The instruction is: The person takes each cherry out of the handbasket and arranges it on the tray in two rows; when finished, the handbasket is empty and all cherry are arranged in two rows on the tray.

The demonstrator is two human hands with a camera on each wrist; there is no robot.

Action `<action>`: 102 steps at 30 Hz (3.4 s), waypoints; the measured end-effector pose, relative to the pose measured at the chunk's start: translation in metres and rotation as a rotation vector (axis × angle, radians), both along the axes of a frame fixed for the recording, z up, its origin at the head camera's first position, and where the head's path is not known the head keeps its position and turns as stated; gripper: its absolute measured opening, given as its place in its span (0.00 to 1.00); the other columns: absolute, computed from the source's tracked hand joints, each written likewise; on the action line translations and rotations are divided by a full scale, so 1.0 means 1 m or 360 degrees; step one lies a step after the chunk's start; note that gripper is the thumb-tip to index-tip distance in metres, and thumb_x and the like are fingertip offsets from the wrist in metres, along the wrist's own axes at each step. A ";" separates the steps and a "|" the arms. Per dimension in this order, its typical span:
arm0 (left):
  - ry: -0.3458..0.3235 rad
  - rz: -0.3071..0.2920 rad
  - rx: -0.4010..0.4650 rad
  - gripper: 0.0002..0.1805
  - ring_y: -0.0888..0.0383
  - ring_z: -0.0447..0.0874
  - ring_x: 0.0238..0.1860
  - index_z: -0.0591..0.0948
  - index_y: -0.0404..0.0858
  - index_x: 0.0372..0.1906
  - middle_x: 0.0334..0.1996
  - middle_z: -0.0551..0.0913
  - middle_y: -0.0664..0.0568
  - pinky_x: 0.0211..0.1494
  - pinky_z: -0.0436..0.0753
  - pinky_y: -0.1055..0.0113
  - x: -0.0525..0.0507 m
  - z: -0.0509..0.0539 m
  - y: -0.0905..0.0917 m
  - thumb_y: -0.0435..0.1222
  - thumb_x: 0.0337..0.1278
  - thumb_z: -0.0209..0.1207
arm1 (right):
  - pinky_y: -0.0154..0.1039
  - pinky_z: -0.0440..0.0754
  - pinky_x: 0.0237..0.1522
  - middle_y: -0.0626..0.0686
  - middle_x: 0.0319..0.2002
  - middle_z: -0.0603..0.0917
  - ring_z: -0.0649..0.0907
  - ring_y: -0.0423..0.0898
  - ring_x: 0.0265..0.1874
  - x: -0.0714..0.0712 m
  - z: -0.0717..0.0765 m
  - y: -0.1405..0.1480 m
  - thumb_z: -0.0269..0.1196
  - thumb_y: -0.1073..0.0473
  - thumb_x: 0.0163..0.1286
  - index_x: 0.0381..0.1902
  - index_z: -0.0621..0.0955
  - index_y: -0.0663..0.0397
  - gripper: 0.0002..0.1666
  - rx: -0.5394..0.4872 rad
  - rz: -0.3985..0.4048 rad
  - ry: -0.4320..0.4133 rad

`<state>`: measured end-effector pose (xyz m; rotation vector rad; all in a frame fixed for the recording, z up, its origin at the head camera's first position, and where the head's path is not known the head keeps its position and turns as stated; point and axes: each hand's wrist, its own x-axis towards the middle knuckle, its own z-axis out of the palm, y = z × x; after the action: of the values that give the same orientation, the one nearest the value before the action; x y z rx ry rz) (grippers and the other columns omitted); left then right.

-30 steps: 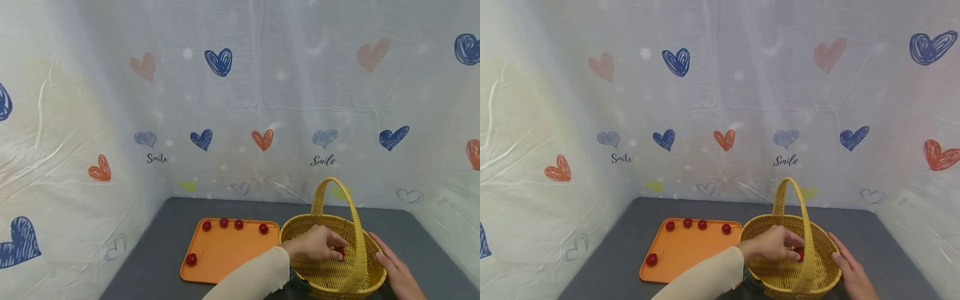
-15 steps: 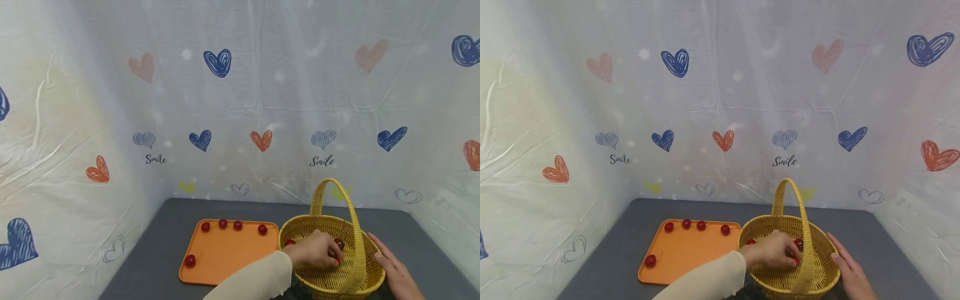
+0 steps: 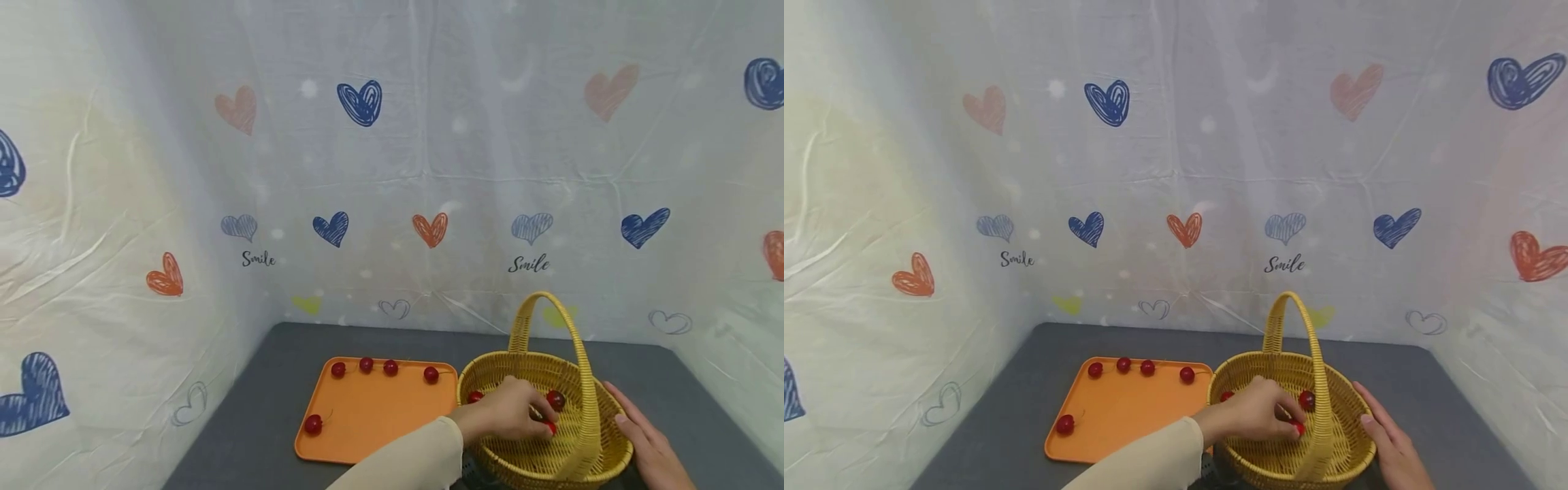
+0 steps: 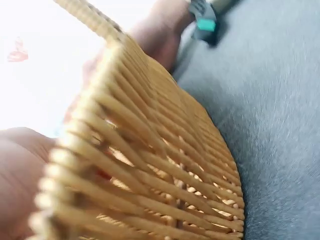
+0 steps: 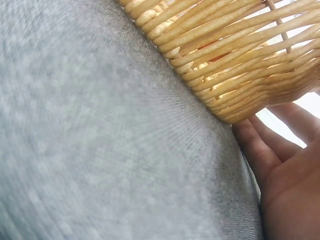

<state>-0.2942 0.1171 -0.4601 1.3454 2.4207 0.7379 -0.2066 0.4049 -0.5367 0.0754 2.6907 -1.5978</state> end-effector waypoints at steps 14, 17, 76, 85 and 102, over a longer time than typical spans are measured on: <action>-0.0764 0.0196 0.0831 0.12 0.72 0.92 0.44 0.95 0.45 0.55 0.44 0.95 0.66 0.50 0.90 0.73 0.030 0.016 -0.069 0.37 0.70 0.74 | 0.20 0.75 0.47 0.72 0.88 0.48 0.61 0.47 0.84 0.004 0.011 -0.006 0.36 0.36 0.93 0.93 0.42 0.43 0.41 0.0131 -0.0003 0.0009; -0.0807 0.0151 0.0899 0.14 0.71 0.92 0.46 0.93 0.43 0.58 0.47 0.95 0.63 0.52 0.90 0.72 0.032 0.014 -0.087 0.37 0.71 0.73 | 0.19 0.75 0.47 0.65 0.88 0.48 0.64 0.26 0.78 0.004 0.009 -0.006 0.36 0.35 0.92 0.93 0.42 0.42 0.42 0.0089 0.0007 0.0013; 0.0553 0.0439 0.0256 0.09 0.66 0.91 0.46 0.93 0.41 0.48 0.45 0.94 0.58 0.50 0.93 0.63 0.019 -0.035 -0.316 0.31 0.66 0.75 | 0.16 0.73 0.48 0.40 0.86 0.51 0.59 0.02 0.55 0.004 0.001 -0.002 0.37 0.38 0.93 0.93 0.44 0.40 0.40 0.0016 0.0017 0.0076; 0.0482 0.0424 0.0084 0.08 0.71 0.86 0.43 0.91 0.42 0.47 0.43 0.92 0.60 0.49 0.91 0.66 0.015 -0.035 -0.317 0.32 0.66 0.73 | 0.16 0.75 0.49 0.22 0.74 0.55 0.61 0.01 0.54 0.008 -0.004 -0.002 0.38 0.38 0.93 0.93 0.45 0.40 0.40 -0.0101 0.0028 0.0082; 0.0236 0.0462 0.0389 0.15 0.50 0.95 0.52 0.92 0.38 0.57 0.54 0.94 0.47 0.55 0.94 0.54 0.022 -0.018 -0.296 0.38 0.71 0.73 | 0.17 0.73 0.48 0.52 0.89 0.45 0.56 0.06 0.64 0.004 0.004 -0.002 0.36 0.36 0.93 0.92 0.41 0.38 0.40 0.0057 0.0024 0.0032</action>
<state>-0.2720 -0.1784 -0.4780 1.1779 2.7549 1.0719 -0.2027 0.4029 -0.5327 0.0398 2.7285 -1.5547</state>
